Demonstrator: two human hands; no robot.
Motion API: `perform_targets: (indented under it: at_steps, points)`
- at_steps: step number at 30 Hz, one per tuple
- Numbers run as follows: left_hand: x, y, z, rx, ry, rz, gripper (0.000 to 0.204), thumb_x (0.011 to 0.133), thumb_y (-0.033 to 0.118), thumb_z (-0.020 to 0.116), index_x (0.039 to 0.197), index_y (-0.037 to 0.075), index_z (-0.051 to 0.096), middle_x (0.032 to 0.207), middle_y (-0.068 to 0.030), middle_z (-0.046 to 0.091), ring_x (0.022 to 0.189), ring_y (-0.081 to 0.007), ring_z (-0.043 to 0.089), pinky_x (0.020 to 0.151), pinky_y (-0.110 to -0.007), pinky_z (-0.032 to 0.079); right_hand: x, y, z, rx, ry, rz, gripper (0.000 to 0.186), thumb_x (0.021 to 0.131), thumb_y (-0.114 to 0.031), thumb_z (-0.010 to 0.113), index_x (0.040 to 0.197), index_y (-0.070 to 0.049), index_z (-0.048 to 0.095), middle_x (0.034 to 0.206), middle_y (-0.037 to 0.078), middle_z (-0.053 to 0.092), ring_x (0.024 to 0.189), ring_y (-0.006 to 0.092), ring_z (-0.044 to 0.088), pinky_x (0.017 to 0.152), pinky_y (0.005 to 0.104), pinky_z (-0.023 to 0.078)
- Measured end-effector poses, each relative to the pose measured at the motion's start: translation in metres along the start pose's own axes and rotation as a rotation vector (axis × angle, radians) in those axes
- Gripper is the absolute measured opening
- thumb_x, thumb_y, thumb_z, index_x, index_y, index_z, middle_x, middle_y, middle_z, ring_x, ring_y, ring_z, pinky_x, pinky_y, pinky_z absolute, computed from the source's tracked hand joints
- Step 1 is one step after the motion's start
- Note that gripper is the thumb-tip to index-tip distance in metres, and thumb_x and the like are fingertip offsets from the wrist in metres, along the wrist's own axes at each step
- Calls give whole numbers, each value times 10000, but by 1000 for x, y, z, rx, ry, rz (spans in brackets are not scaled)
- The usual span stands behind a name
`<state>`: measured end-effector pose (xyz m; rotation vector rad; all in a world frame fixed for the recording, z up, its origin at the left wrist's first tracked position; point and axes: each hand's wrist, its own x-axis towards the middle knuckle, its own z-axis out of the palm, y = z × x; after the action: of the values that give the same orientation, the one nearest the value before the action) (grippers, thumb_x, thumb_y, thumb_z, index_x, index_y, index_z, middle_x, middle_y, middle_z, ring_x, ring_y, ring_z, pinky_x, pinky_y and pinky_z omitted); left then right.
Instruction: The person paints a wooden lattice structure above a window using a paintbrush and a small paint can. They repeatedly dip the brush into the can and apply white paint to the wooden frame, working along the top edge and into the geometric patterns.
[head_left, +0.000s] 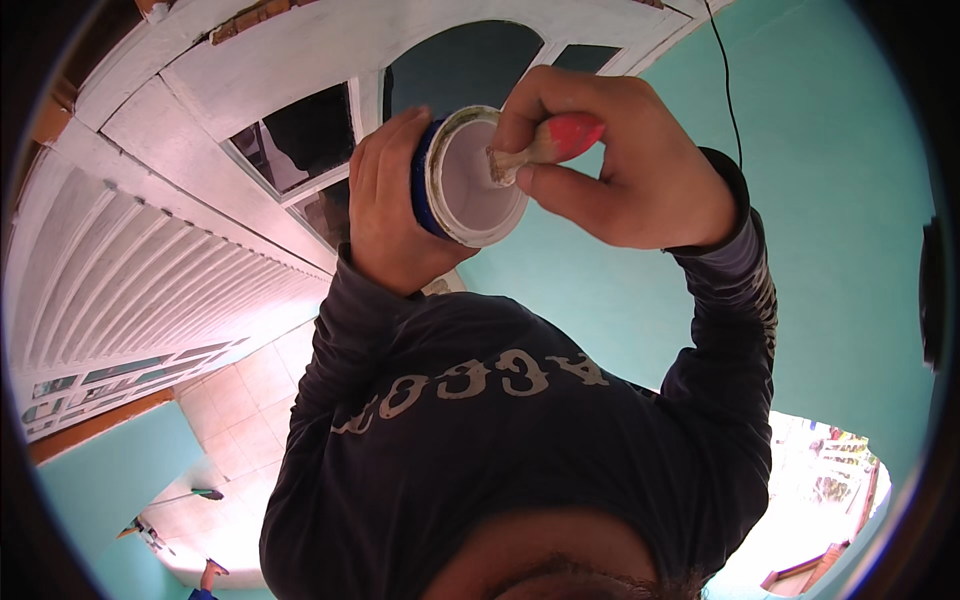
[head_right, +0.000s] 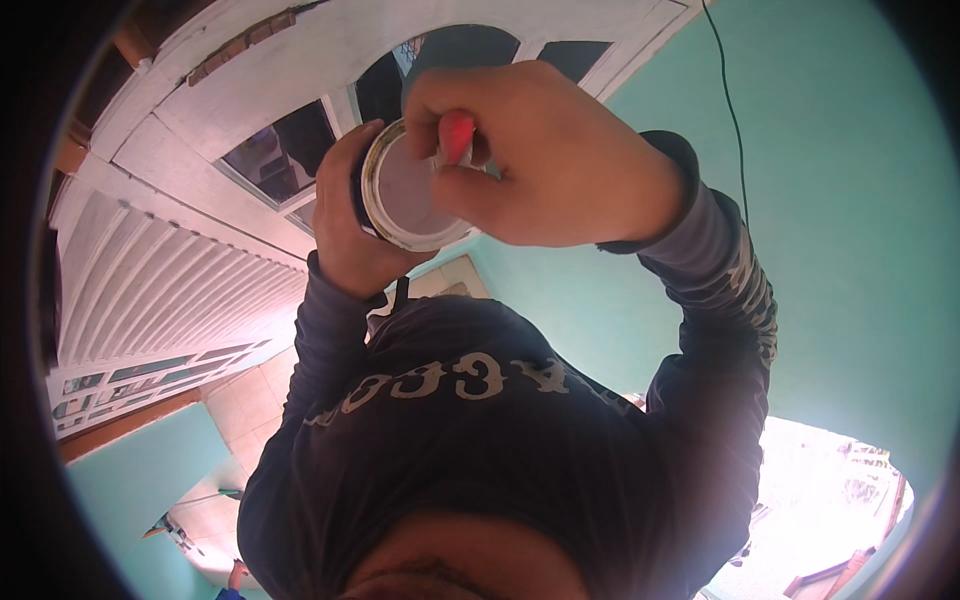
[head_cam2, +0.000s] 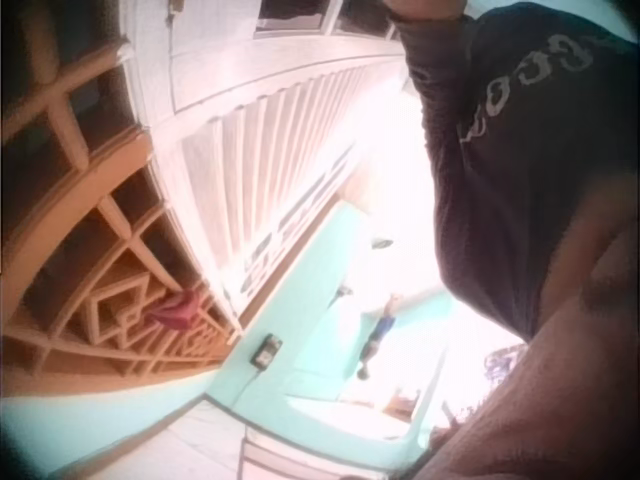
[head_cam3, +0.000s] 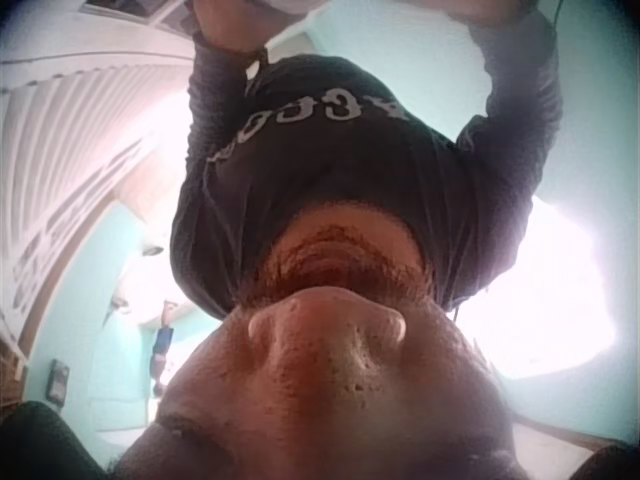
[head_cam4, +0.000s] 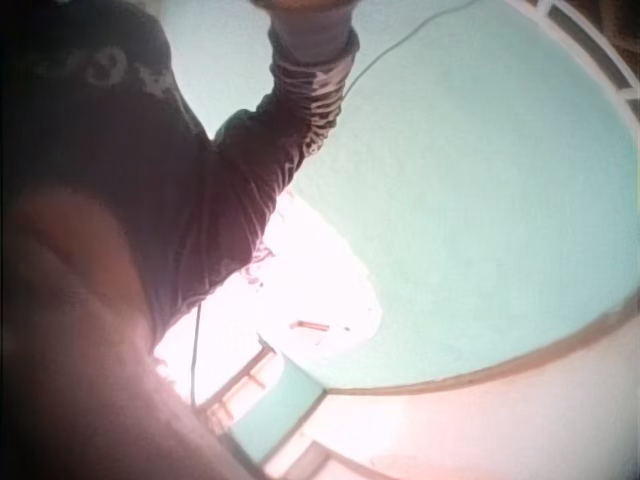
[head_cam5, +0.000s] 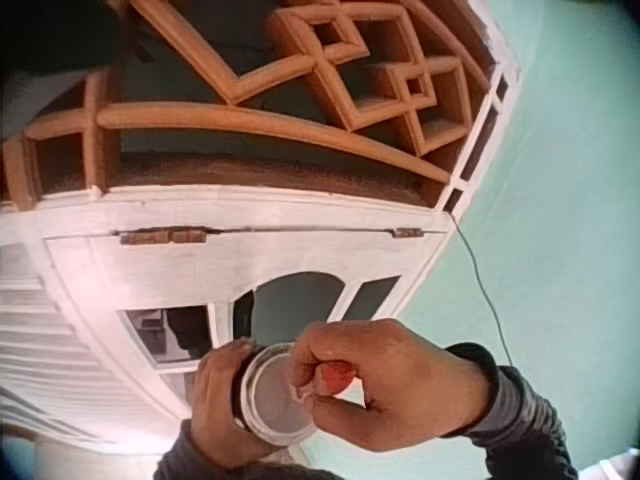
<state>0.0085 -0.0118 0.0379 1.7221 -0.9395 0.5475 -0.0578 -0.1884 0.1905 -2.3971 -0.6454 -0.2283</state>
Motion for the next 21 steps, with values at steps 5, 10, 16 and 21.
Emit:
perform_targets:
  at_steps: [5, 10, 16, 21]
  points:
    - [0, 4, -6, -34, -38, -3, 1059, 526, 264, 992, 1382, 0, 426, 1264, -197, 630, 1127, -345, 662, 972, -436, 528, -25, -9, -39, 190, 199, 68, 152, 843, -54, 714, 967, -4, 642, 880, 75, 699, 772, 175, 692, 741, 300, 538]
    - [10, -12, -15, -270, -70, -157, 1052, 493, 266, 1000, 1333, -32, 440, 1170, -178, 676, 1068, -310, 686, 949, -421, 531, -78, -3, -114, 311, 672, 147, 208, 821, 18, 591, 1029, 27, 584, 1159, 220, 647, 1013, 284, 672, 906, 386, 540]
    - [56, 4, -35, -467, -104, -115, 1083, 469, 249, 979, 1354, -26, 418, 1226, -175, 647, 1106, -287, 665, 982, -412, 522, -91, 6, -210, 18, 1260, -152, 214, 884, -12, 623, 1090, 44, 607, 1146, 164, 664, 1000, 250, 686, 911, 364, 555]
    - [82, -4, -55, -366, -98, 4, 1159, 485, 344, 951, 1435, -27, 399, 1371, -234, 560, 1221, -346, 586, 1036, -462, 481, -76, 40, -292, -277, 1308, -244, 203, 884, -38, 667, 1078, 16, 640, 1060, 109, 694, 965, 201, 681, 853, 338, 547]
